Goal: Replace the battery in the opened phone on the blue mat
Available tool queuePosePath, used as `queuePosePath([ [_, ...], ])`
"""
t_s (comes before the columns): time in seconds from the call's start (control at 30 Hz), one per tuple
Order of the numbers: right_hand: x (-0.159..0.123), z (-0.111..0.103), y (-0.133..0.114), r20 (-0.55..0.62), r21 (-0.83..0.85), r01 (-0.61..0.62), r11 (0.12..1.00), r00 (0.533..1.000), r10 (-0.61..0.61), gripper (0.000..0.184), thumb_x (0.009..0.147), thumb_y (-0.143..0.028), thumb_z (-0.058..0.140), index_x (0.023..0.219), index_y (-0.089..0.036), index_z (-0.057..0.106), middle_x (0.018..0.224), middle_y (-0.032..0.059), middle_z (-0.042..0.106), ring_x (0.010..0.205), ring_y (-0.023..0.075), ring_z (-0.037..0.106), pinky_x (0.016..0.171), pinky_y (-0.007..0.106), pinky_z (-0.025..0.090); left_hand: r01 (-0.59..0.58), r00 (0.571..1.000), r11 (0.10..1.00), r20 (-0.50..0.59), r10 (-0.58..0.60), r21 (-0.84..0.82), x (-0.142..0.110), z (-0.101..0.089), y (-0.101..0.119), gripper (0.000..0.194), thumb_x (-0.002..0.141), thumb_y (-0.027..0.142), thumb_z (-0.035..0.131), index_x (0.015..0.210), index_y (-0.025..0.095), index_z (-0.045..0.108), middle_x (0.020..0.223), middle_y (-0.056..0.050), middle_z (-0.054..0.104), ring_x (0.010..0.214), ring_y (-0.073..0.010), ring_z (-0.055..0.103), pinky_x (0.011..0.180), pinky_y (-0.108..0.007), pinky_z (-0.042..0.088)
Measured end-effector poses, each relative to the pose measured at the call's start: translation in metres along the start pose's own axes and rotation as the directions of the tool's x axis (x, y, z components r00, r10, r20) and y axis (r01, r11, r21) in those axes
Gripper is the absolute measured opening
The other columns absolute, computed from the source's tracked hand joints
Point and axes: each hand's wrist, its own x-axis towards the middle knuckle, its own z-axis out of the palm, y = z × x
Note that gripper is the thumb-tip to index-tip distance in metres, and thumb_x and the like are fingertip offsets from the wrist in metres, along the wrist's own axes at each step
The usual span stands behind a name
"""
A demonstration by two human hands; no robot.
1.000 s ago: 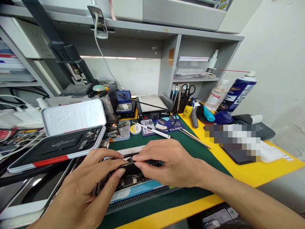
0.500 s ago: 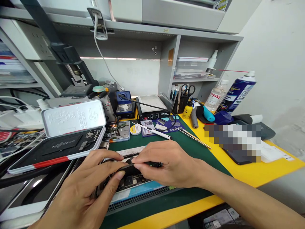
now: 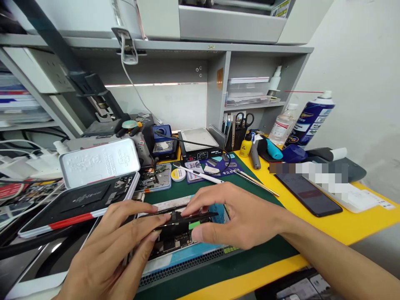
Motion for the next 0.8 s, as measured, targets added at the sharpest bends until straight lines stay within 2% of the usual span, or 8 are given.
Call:
queuePosePath([
  [0.27, 0.002, -0.006, 0.007, 0.05, 0.235, -0.134, 0.963, 0.991, 0.126, 0.022, 0.095, -0.029, 0.069, 0.115, -0.027, 0.077, 0.118, 0.0066, 0.075, 0.106, 0.0214, 0.073, 0.085, 0.029, 0.061, -0.051, 0.999, 0.995, 0.018, 0.05, 0.08, -0.004, -0.005, -0.001, 0.039, 0.089, -0.005, 0.059, 0.122, 0.015, 0.063, 0.11, -0.004, 0.076, 0.105, -0.0232, 0.061, 0.09, -0.044, 0.05],
  [0.4, 0.001, -0.006, 0.007, 0.065, 0.13, -0.211, 0.969, 0.977, 0.204, 0.027, 0.088, -0.035, 0.077, 0.114, -0.027, 0.078, 0.117, 0.0064, 0.076, 0.101, 0.0226, 0.074, 0.076, 0.028, 0.061, -0.118, 0.99, 0.977, 0.095, 0.102, 0.177, -0.007, -0.006, -0.004, 0.043, 0.087, -0.005, 0.061, 0.125, 0.015, 0.061, 0.119, -0.006, 0.076, 0.112, -0.0269, 0.06, 0.095, -0.048, 0.048],
  [0.5, 0.001, -0.005, 0.007, 0.019, 0.024, -0.186, 0.982, 0.982, 0.186, 0.03, 0.082, -0.034, 0.082, 0.111, -0.027, 0.079, 0.114, 0.0052, 0.077, 0.097, 0.0219, 0.074, 0.077, 0.028, 0.061, -0.143, 0.986, 0.968, 0.116, 0.121, 0.205, -0.007, -0.004, -0.004, 0.043, 0.086, -0.005, 0.061, 0.124, 0.016, 0.062, 0.123, -0.006, 0.075, 0.113, -0.027, 0.061, 0.095, -0.049, 0.049],
  [0.57, 0.001, -0.003, 0.007, -0.033, -0.014, -0.138, 0.99, 0.99, 0.138, 0.028, 0.082, -0.03, 0.081, 0.109, -0.026, 0.079, 0.112, 0.0045, 0.077, 0.095, 0.0206, 0.074, 0.08, 0.028, 0.061, -0.093, 0.992, 0.979, 0.104, 0.075, 0.182, -0.007, -0.003, -0.002, 0.043, 0.087, -0.003, 0.061, 0.125, 0.018, 0.061, 0.126, -0.006, 0.072, 0.117, -0.0276, 0.059, 0.098, -0.05, 0.05],
  [0.7, 0.002, 0.001, 0.011, -0.093, -0.098, -0.05, 0.994, 0.995, 0.041, 0.026, 0.082, -0.022, 0.081, 0.108, -0.024, 0.077, 0.113, 0.0045, 0.076, 0.096, 0.0192, 0.073, 0.086, 0.029, 0.059, 0.088, 0.989, 0.989, 0.105, -0.101, 0.118, -0.007, -0.002, 0.002, 0.044, 0.091, 0.012, 0.063, 0.134, 0.019, 0.057, 0.136, -0.01, 0.063, 0.131, -0.0319, 0.05, 0.106, -0.054, 0.05],
  [0.8, 0.002, 0.003, 0.015, -0.092, -0.162, -0.01, 0.987, 0.996, -0.005, 0.027, 0.083, -0.02, 0.08, 0.109, -0.024, 0.076, 0.114, 0.006, 0.075, 0.102, 0.0208, 0.071, 0.089, 0.032, 0.057, 0.105, 0.978, 0.983, 0.161, -0.129, 0.149, -0.008, -0.002, 0.002, 0.043, 0.092, 0.017, 0.062, 0.135, 0.019, 0.056, 0.135, -0.011, 0.063, 0.134, -0.0336, 0.047, 0.106, -0.057, 0.052],
])
